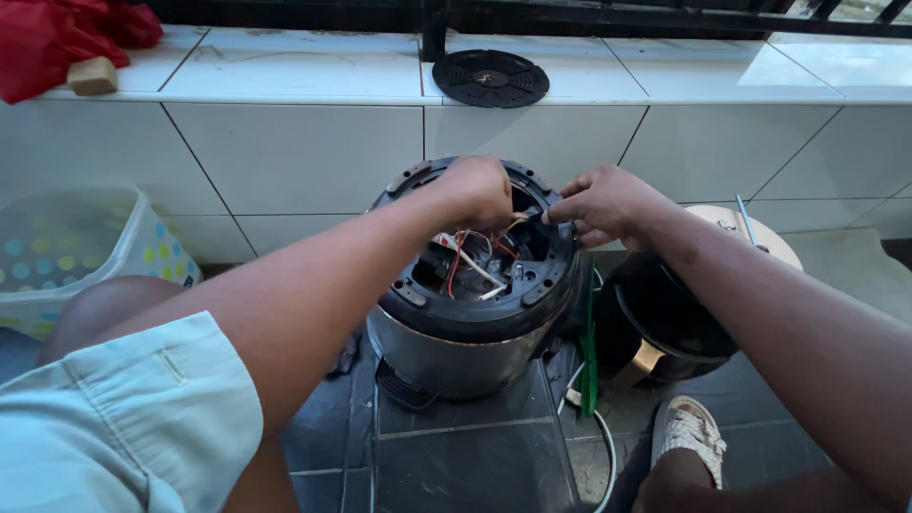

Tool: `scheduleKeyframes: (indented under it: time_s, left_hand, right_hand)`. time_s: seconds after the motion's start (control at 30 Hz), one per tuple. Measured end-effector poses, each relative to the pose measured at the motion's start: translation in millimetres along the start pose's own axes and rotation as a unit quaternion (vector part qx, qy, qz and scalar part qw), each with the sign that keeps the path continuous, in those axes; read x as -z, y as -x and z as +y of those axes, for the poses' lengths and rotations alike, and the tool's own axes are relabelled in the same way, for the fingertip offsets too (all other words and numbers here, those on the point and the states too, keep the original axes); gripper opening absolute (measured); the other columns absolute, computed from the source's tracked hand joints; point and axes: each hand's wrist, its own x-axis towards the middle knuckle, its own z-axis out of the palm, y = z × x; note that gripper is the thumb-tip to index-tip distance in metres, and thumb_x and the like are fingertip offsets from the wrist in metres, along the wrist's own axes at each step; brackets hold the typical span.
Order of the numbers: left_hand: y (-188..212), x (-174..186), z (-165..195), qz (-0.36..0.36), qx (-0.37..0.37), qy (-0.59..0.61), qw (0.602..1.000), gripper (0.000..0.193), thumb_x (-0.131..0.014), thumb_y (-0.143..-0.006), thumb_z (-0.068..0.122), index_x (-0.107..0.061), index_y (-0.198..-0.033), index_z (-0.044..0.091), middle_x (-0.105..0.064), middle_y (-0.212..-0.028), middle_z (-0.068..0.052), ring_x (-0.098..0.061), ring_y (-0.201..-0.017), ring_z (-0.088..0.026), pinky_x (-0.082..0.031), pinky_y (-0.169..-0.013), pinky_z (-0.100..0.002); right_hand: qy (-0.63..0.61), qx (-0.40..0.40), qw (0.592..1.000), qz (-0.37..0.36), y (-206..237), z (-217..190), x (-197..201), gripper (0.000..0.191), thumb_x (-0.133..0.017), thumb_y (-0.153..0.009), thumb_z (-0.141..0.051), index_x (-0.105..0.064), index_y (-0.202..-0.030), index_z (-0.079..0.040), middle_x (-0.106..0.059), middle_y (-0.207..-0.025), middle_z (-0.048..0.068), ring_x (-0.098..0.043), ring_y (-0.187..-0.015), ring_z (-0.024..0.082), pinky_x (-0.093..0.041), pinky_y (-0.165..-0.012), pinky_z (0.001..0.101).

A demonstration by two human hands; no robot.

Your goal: The person services a disassembled electric rice cooker on the floor. They brush dust from the detached outer ring with a brush, fit the ring back onto the cooker base, reposition internal wiring and components by hand, then use a screwdriver to work on screws inside the open base.

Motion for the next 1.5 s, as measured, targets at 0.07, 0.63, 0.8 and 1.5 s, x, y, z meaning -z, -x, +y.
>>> scheduleKeyframes:
  time_s: [0.07, 0.63, 0.8, 1.5]
  left_hand:
    - [7.7, 7.1, -1.9, -0.018, -0.010, 0.020, 1.000, 0.021, -0.084, -0.067, 0.021, -0.086, -0.088, 0.017, -0.080, -0.091, -0.009, -0.075, -0.085, -0.025, -0.058, -0.080, -0.037]
    - [10.4, 21.1, -39.8, -0.116, 0.052, 0.335, 0.934, 0.022, -0.083, -0.075, 0.007, -0.078, -0.097, 0.006, -0.079, -0.099, -0.011, -0.073, -0.091, -0.023, -0.058, -0.080, -0.035]
    - [14.9, 27.2, -68.0, -0.158, 0.090, 0.435, 0.882, 0.032, -0.079, -0.080, 0.018, -0.077, -0.110, 0.008, -0.079, -0.106, -0.012, -0.075, -0.102, -0.026, -0.062, -0.087, -0.035]
    - [111.9, 18.3, -53.3, -0.049, 0.261, 0.338, 0.903, 0.082, -0.093, -0.056, 0.013, -0.063, -0.132, 0.012, -0.073, -0.125, -0.016, -0.070, -0.112, -0.033, -0.058, -0.087, -0.057]
  right_hand:
    - [0.001, -0.002, 1.000, 0.006, 0.5, 0.4, 0.2, 0.052, -0.080, -0.080, -0.017, -0.069, -0.128, 0.002, -0.073, -0.102, 0.013, -0.069, -0.080, 0.018, -0.060, -0.067, 0.0308]
    - [0.046, 0.016, 0.999, -0.017, 6.1, -3.5, -4.0, 0.049, -0.078, -0.079, -0.023, -0.072, -0.120, 0.003, -0.076, -0.096, 0.012, -0.073, -0.078, 0.019, -0.063, -0.066, 0.0306]
    - [0.133, 0.029, 0.991, 0.010, 5.7, -0.6, -5.6, 0.061, -0.088, -0.075, -0.035, -0.071, -0.122, 0.001, -0.077, -0.097, 0.015, -0.073, -0.082, 0.023, -0.060, -0.071, 0.0347]
    - [0.287, 0.169, 0.931, 0.148, -17.2, -10.8, -15.2, 0.069, -0.084, -0.073, -0.054, -0.073, -0.119, -0.003, -0.069, -0.104, 0.022, -0.068, -0.091, 0.039, -0.053, -0.087, 0.0520]
